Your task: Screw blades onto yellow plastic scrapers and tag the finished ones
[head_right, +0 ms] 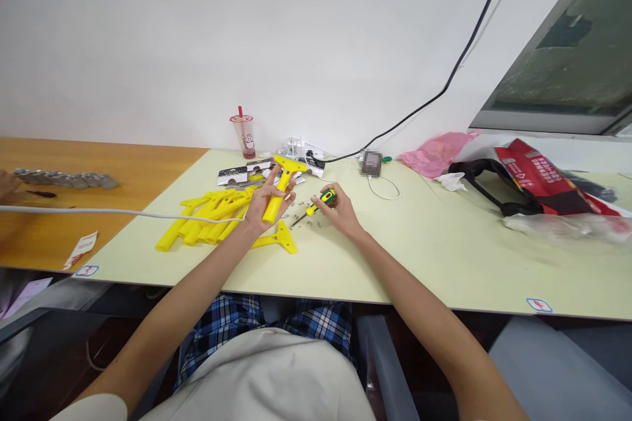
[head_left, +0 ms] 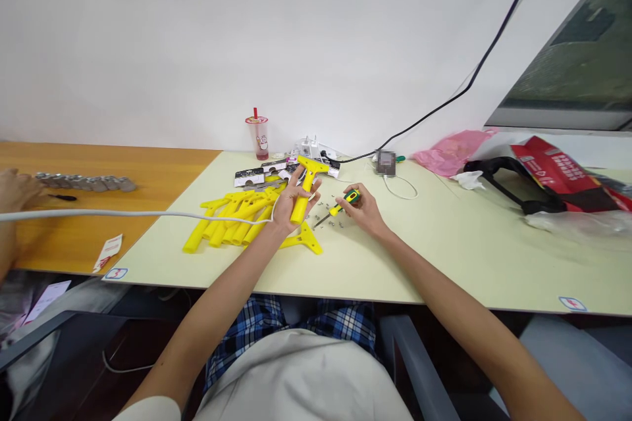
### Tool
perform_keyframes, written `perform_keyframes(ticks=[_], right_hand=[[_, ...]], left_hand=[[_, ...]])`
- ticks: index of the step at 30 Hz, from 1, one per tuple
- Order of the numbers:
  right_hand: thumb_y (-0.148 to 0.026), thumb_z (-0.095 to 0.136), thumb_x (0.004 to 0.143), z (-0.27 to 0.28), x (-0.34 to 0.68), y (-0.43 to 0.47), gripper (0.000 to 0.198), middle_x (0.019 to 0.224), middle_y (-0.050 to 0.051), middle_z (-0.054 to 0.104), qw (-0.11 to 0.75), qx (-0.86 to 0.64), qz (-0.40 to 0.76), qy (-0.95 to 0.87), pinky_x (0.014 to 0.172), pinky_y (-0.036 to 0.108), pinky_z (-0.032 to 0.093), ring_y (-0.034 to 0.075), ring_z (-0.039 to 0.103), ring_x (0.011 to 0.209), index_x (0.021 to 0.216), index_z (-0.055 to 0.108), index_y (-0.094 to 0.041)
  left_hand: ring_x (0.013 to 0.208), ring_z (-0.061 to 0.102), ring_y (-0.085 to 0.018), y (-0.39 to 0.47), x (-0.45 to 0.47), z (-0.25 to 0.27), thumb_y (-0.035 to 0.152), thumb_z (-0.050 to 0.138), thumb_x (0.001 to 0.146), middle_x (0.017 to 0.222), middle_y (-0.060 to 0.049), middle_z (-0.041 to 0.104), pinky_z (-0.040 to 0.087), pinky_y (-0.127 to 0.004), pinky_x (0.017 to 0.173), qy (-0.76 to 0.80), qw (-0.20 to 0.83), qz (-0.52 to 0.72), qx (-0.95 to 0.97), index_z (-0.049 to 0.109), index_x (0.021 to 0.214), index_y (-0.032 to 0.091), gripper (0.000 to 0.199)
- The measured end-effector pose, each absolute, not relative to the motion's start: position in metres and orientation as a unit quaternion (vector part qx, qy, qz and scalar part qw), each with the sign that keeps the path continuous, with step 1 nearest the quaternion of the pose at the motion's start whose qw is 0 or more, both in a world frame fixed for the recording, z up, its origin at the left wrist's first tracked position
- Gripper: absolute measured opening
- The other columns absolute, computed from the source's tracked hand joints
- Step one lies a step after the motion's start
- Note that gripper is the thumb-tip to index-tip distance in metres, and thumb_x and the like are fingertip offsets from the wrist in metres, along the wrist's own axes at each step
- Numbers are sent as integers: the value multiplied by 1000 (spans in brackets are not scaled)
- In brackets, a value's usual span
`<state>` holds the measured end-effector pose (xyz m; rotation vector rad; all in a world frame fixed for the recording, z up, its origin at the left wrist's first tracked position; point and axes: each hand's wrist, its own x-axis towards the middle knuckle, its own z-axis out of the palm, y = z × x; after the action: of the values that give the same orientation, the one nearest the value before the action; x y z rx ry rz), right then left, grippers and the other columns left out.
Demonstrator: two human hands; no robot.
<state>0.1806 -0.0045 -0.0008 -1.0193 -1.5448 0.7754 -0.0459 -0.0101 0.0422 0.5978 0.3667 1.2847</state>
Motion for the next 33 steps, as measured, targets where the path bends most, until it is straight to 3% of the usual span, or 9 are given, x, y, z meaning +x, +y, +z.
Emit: perform_keyframes(ticks=[6,13,20,24,33], right_hand=[[-74,92,78,7,183,-4,61,70,-7,57,580,-426,344,-604,53,28,47,14,57,54,104,61,-28],[-74,86,86,18,195,2,56,67,-7,59,671,-421,279,-542,51,28,46,14,57,52,103,59,-28],[-64,86,92,30,205,6,47,72,-7,60,738,-414,237,-477,54,28,48,13,58,55,103,57,-29],[-69,82,93,28,210,11,49,79,-5,61,747,-424,213,-466,55,28,51,14,60,59,103,55,-29],[-68,82,93,19,211,14,49,73,-6,60,711,-446,210,-501,52,26,51,14,61,56,105,55,-29]], left_hand=[[127,78,-21,-9,-44,41,-13,58,67,149,-5,71,62,-32,102,191,741,594,248,44,168,45,116],[112,81,-18,-14,-38,44,-17,54,68,147,-12,72,64,-23,84,225,773,561,189,43,165,34,110],[127,78,-26,-19,-28,34,-14,57,68,156,-14,67,67,-27,84,203,822,490,207,40,170,35,115],[132,76,-27,-24,-18,28,-14,57,66,155,-15,67,67,-27,87,194,838,459,224,39,173,33,119],[131,76,-32,-33,-12,32,-13,55,67,150,-20,69,64,-34,88,189,850,448,200,49,164,25,105]])
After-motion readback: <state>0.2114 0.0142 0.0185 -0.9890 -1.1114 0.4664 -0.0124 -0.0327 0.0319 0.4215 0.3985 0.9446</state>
